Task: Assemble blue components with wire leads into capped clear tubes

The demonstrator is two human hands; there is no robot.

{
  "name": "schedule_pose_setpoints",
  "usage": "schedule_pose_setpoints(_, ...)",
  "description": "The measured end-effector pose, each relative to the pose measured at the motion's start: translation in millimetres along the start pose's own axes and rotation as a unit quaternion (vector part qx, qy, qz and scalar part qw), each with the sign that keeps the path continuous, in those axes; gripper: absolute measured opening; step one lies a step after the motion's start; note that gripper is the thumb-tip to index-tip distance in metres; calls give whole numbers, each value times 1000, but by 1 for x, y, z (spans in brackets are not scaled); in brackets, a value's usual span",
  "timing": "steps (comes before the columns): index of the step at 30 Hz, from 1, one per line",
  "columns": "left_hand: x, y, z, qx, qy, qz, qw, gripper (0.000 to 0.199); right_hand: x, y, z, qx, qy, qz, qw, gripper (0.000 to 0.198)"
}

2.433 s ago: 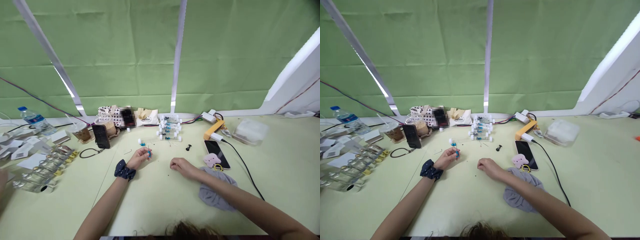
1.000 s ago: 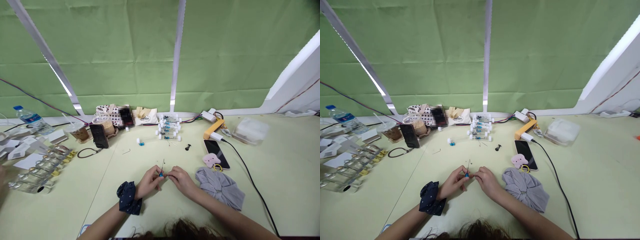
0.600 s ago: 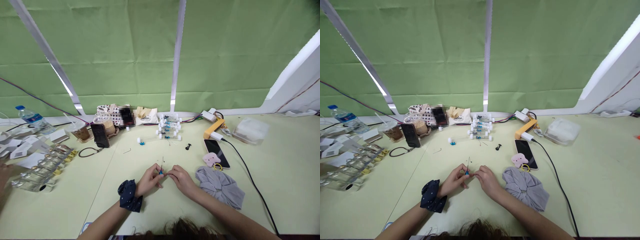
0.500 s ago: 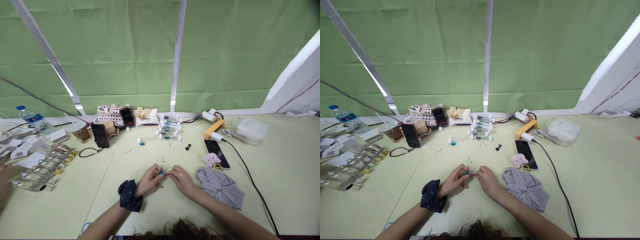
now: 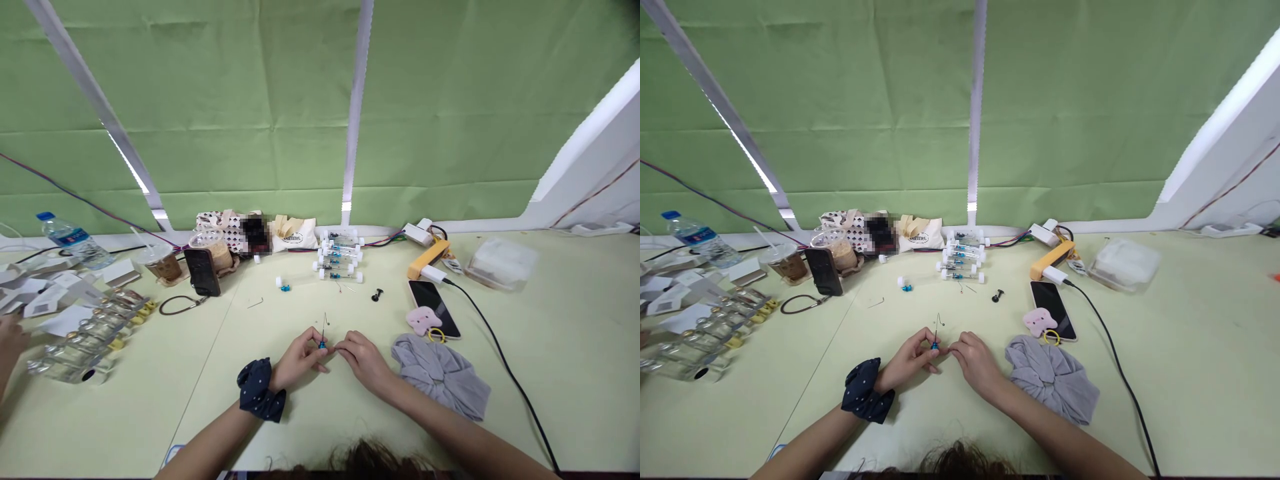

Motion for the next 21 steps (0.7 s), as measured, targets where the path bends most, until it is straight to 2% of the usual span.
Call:
schedule_pose_setpoints(5, 1, 0, 0, 26, 5, -45, 999, 26, 2, 2, 0, 14, -2, 8, 1000, 23)
schedule_pose_setpoints(9, -13, 5, 1, 24, -14, -50, 998, 25, 7, 11, 7, 9, 7, 52, 999, 19)
schedule_pose_setpoints(16, -46, 30, 12, -36, -73, -8, 997, 28, 33, 44, 46, -83, 89, 110, 986, 18)
schedule_pose_setpoints(21, -63, 59, 27, -119, -140, 13, 983, 31, 27, 43, 79, -143, 87, 140, 976, 17)
Point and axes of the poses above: each hand's wrist, its own z-axis towards the middle knuckle, its own y-axis out of the back of the hand, x = y × z, the point moved 10 cm from there along z, towards the middle knuckle, and after that the axes turned 10 degrees about -z, right-handed, at the moved point
